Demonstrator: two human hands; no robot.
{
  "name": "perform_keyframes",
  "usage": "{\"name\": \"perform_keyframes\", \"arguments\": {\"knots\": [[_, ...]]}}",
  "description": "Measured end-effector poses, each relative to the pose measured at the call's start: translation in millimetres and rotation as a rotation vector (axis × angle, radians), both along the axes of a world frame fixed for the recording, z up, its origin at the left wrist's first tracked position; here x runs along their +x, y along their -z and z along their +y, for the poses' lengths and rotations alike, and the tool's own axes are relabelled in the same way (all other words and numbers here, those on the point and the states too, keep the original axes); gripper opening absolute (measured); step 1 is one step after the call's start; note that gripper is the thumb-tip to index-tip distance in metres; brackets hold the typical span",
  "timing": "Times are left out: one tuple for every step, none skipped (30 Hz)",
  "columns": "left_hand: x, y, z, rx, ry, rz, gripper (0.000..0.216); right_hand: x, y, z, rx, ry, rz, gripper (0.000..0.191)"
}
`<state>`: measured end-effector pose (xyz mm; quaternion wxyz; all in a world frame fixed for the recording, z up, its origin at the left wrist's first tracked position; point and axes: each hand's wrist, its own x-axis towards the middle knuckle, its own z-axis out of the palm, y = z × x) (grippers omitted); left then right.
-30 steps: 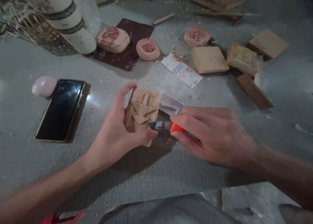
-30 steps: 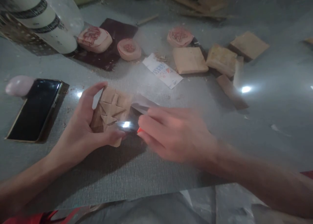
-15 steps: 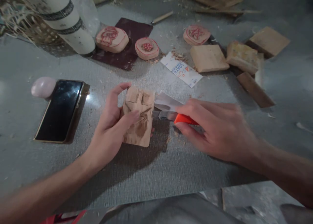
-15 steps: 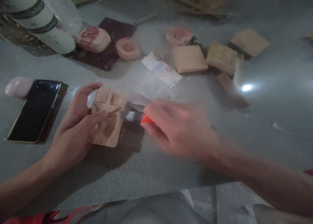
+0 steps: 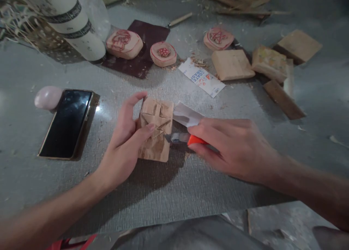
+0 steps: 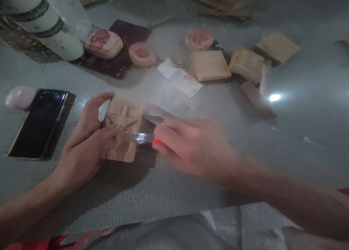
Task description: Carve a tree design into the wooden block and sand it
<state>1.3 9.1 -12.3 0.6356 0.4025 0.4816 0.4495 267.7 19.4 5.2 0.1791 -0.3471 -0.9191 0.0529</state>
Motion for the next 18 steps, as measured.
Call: {"name": "perform_keyframes", "arguments": {"knots": [[0.3, -0.1, 0.0, -0.02, 0.013, -0.019, 0.065, 0.7, 0.0, 0.4, 0.012, 0.022, -0.004, 0.022], [0.6, -0.3, 0.2, -0.041, 0.024, -0.041, 0.067, 1.6, -0.2, 1.0, 0.023, 0.047, -0.004, 0.021], [0.9, -0.6, 0.5, -0.061, 0.033, -0.06, 0.068, 2.6, -0.6, 1.6, 0.036, 0.074, 0.001, 0.02], [1.2, -0.9, 0.9, -0.072, 0.034, -0.069, 0.069, 3.6, -1.1, 2.2, 0.046, 0.099, 0.01, 0.019], [1.4, -1.1, 1.3, -0.074, 0.029, -0.068, 0.069, 4.5, -1.5, 2.7, 0.05, 0.118, 0.018, 0.018], [1.5, -1.2, 1.7, -0.07, 0.023, -0.063, 0.068, 5.2, -1.9, 3.1, 0.049, 0.127, 0.024, 0.018], [1.6, -1.1, 1.9, -0.062, 0.016, -0.057, 0.067, 5.7, -2.1, 3.2, 0.045, 0.127, 0.025, 0.018], [1.5, -0.8, 2.0, -0.055, 0.012, -0.056, 0.066, 5.9, -2.0, 3.2, 0.039, 0.118, 0.022, 0.017], [1.2, -0.3, 1.8, -0.051, 0.008, -0.059, 0.065, 5.8, -1.7, 3.0, 0.029, 0.101, 0.017, 0.017], [0.8, 0.4, 1.5, -0.045, 0.006, -0.065, 0.065, 5.4, -1.1, 2.7, 0.019, 0.082, 0.016, 0.018], [0.3, 1.2, 1.0, -0.04, 0.002, -0.071, 0.064, 4.9, -0.5, 2.4, 0.011, 0.056, 0.019, 0.018], [-0.2, 2.0, 0.5, -0.032, -0.004, -0.073, 0.064, 4.3, 0.2, 2.1, 0.002, 0.029, 0.023, 0.02], [-0.6, 2.9, 0.0, -0.023, -0.011, -0.071, 0.063, 3.6, 0.8, 1.8, -0.006, 0.005, 0.027, 0.021], [-0.9, 3.6, -0.5, -0.019, -0.017, -0.069, 0.063, 3.0, 1.2, 1.6, -0.012, -0.013, 0.027, 0.022], [-1.0, 4.1, -0.9, -0.019, -0.022, -0.072, 0.063, 2.5, 1.4, 1.4, -0.014, -0.019, 0.022, 0.022], [-0.8, 4.3, -1.1, -0.026, -0.025, -0.082, 0.064, 2.1, 1.4, 1.3, -0.011, -0.01, 0.013, 0.022], [-0.4, 4.2, -1.1, -0.036, -0.027, -0.1, 0.067, 1.8, 1.2, 1.3, -0.006, 0.011, 0.006, 0.021], [0.1, 3.8, -0.9, -0.044, -0.03, -0.123, 0.07, 1.7, 0.9, 1.3, 0.0, 0.04, 0.003, 0.021]]}}
